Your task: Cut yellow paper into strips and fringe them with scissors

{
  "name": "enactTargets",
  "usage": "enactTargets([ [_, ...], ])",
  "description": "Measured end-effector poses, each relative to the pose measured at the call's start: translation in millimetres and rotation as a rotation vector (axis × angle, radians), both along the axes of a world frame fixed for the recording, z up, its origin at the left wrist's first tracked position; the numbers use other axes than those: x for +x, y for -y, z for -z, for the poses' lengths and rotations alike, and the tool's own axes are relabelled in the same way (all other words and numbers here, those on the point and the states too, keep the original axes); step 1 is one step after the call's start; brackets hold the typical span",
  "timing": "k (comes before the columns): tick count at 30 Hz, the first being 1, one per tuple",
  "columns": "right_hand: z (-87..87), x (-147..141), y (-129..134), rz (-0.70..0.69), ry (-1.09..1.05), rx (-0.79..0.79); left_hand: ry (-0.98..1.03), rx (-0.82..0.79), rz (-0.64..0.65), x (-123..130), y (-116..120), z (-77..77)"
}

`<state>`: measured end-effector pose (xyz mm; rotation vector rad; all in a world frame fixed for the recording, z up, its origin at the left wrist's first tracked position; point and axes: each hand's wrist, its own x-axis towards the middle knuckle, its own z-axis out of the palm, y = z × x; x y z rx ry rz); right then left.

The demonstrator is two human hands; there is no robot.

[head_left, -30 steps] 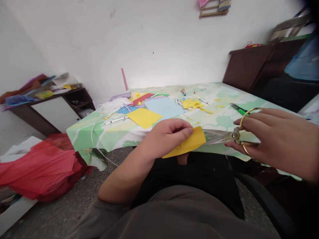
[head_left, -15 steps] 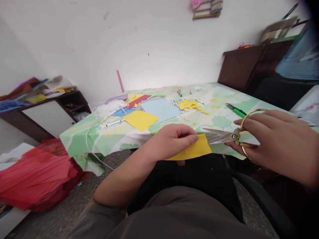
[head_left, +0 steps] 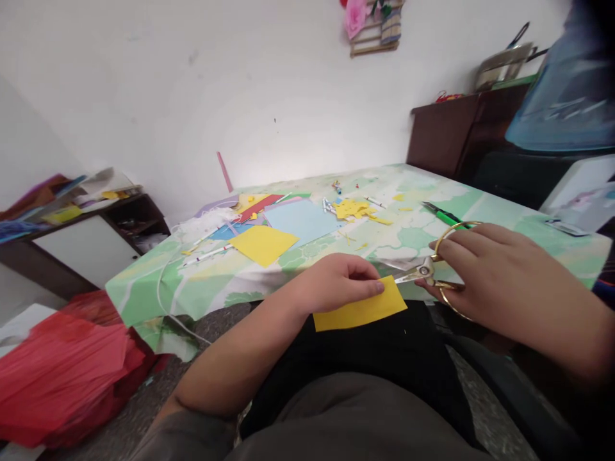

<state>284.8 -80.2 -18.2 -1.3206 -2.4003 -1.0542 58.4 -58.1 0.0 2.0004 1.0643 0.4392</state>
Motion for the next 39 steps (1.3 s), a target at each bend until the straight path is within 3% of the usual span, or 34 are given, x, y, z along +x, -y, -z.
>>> enactTargets([
  [9,24.1,-13,-11,0.042,-0.086,-0.100,0.034,-0.201,-0.084,4,-23,35.6],
  [12,30.8,-19,-15,0.082,-0.105,-0.120,0.132,-0.348,-0.130,2,-33,44.5],
  [21,44.6,-31,-18,0.094,-0.114,-0.197,0.265,-0.643,-0.111,-2,-47,64.8],
  [28,68.1,-44,-17,0.198,-0.314,-0.156,0.323,-0.629,-0.142,-5,-53,57.2],
  [34,79.0,-50,-23,0.260,-0.470,-0.197,0.115,-0.509,-0.055,-8,-63,37.7],
  [39,81.0,-42,-28,0.254,-0.518,-0.198,-0.037,-0.340,-0.145,-4,-63,24.1],
])
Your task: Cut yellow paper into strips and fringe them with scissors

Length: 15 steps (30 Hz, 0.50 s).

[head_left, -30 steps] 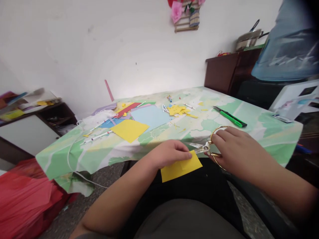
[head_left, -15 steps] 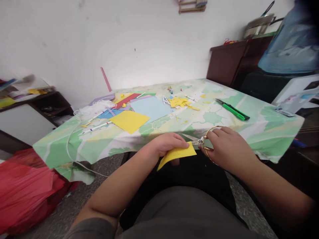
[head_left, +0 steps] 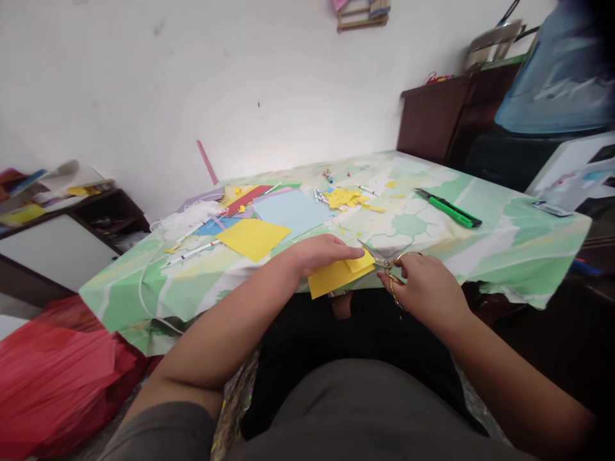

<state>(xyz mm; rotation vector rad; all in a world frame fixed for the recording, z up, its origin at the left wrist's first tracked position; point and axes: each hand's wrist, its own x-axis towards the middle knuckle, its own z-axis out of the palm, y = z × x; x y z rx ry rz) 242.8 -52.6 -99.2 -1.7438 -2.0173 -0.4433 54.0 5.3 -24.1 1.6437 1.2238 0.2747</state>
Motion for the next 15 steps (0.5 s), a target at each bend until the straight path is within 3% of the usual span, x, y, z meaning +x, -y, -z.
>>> enactTargets([
  [7,3.1,7,-3,-0.085,-0.004,0.021,-0.005,-0.009,0.035,8,6,1.6],
  [11,0.0,22,-7,-0.174,0.016,-0.062,-0.022,-0.035,0.031,10,6,14.0],
  [15,-4.9,47,-10,-0.161,-0.091,-0.197,-0.046,-0.016,0.067,8,7,23.4],
])
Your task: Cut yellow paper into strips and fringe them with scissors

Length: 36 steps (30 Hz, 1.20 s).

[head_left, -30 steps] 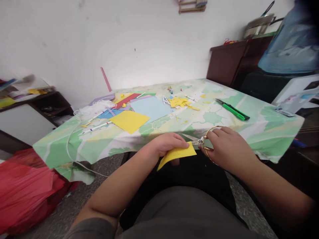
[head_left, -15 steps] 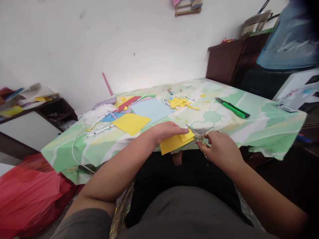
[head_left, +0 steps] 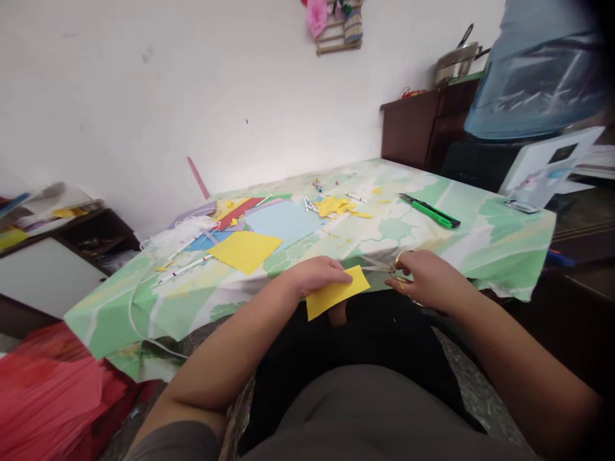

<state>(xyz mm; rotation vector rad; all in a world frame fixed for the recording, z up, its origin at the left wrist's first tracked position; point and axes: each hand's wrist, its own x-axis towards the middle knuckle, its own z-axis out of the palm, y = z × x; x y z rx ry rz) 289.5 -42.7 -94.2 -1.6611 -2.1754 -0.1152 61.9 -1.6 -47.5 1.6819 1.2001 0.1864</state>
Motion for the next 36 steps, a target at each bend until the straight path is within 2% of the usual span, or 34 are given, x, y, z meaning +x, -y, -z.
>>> enactTargets([
  [3,1.2,8,0,0.027,-0.373,-0.168,-0.039,0.049,0.036,0,5,-0.5],
  [6,7.4,-4,2,-0.149,-0.885,-0.344,-0.086,0.074,0.126,2,12,-4.8],
  [8,11.9,-18,3,-0.242,-1.063,-0.448,-0.106,0.086,0.172,4,16,-7.2],
  [10,14.9,-31,2,-0.277,-1.213,-0.510,-0.132,0.123,0.202,5,20,-8.5],
  [13,16.5,-42,2,-0.326,-1.367,-0.540,-0.169,0.211,0.233,3,22,-9.1],
  [16,16.3,-43,4,-0.359,-1.389,-0.549,-0.166,0.259,0.212,0,23,-9.1],
  [21,16.4,-49,9,-0.275,-1.354,-0.589,-0.167,0.295,0.223,-1,23,-7.9],
  [23,16.7,-54,8,-0.229,-1.468,-0.539,-0.149,0.399,0.164,-2,28,-6.7],
  [24,16.9,-55,6,-0.203,-1.543,-0.486,-0.123,0.506,0.093,-3,32,-5.6],
  [28,17.4,-58,-4,-0.141,-1.764,-0.260,0.109,1.084,-0.391,-13,57,5.8],
  [29,17.2,-59,-6,-0.142,-1.787,-0.227,0.194,1.184,-0.488,-14,64,11.2],
  [30,16.8,-60,-7,-0.146,-1.809,-0.200,0.263,1.198,-0.497,-13,70,17.5],
  [31,16.2,-62,-8,-0.154,-1.827,-0.178,0.331,1.140,-0.466,-10,74,24.5],
  [32,15.5,-65,-8,-0.167,-1.839,-0.162,0.386,0.996,-0.410,-6,77,31.9],
  [33,15.0,-68,-7,-0.181,-1.845,-0.154,0.445,0.789,-0.374,0,78,39.2],
  [36,15.6,-79,-2,-0.215,-1.827,-0.143,0.749,0.102,-0.439,21,73,56.6],
])
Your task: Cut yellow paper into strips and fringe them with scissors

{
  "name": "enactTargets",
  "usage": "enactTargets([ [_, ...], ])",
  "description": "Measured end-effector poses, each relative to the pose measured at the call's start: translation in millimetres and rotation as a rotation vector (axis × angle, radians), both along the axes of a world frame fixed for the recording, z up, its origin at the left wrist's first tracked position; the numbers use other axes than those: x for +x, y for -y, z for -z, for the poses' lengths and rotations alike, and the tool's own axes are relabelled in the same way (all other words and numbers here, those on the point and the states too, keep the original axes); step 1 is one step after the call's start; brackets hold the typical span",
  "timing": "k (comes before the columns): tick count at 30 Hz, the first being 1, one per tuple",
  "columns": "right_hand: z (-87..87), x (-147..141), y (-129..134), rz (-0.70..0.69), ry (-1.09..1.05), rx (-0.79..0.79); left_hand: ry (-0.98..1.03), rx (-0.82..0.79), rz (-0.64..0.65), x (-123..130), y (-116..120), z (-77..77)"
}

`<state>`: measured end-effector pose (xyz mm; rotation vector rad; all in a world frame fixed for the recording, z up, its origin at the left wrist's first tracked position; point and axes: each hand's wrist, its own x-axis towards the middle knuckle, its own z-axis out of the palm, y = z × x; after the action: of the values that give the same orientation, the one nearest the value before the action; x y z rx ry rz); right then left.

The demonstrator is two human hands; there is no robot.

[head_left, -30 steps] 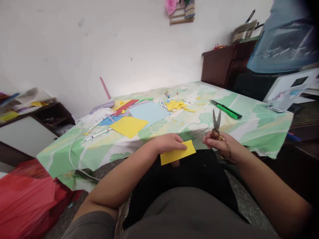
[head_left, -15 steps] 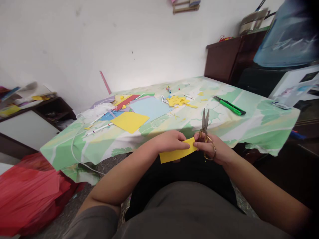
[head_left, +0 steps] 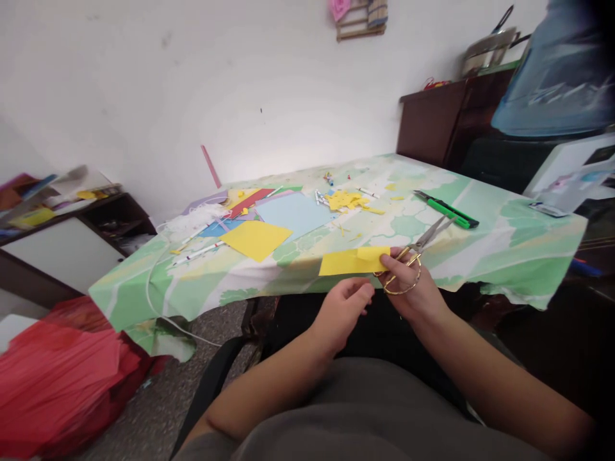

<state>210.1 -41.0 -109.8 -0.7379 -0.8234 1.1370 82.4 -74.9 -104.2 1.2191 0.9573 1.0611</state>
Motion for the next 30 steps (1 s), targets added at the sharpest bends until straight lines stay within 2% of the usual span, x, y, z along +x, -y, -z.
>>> enactTargets([
  [2,3.0,-5,3,0.009,0.034,0.017,0.275,-0.147,0.038,10,-6,5.3],
  [4,6.9,-6,5,0.028,0.082,0.032,0.450,-0.160,0.008,15,-11,6.0],
  [6,9.8,-5,6,0.038,0.130,0.039,0.516,-0.132,-0.036,18,-15,4.1],
  [9,10.5,0,8,0.055,0.293,0.047,0.557,-0.106,-0.076,19,-17,0.0],
  [11,9.6,4,9,0.128,0.510,0.056,0.594,-0.103,-0.115,20,-18,-2.8],
  [13,8.7,10,10,0.272,0.792,0.098,0.622,-0.095,-0.160,21,-20,-5.8],
  [16,8.2,19,10,0.511,1.213,0.270,0.642,-0.073,-0.215,19,-22,-11.7],
  [20,9.1,24,10,0.740,1.577,0.455,0.641,-0.085,-0.297,16,-25,-21.8],
  [24,13.0,24,10,0.807,1.773,0.460,0.630,-0.094,-0.335,13,-28,-28.0],
  [30,19.4,25,8,0.793,1.838,0.382,0.564,-0.041,-0.410,12,-29,-22.5],
])
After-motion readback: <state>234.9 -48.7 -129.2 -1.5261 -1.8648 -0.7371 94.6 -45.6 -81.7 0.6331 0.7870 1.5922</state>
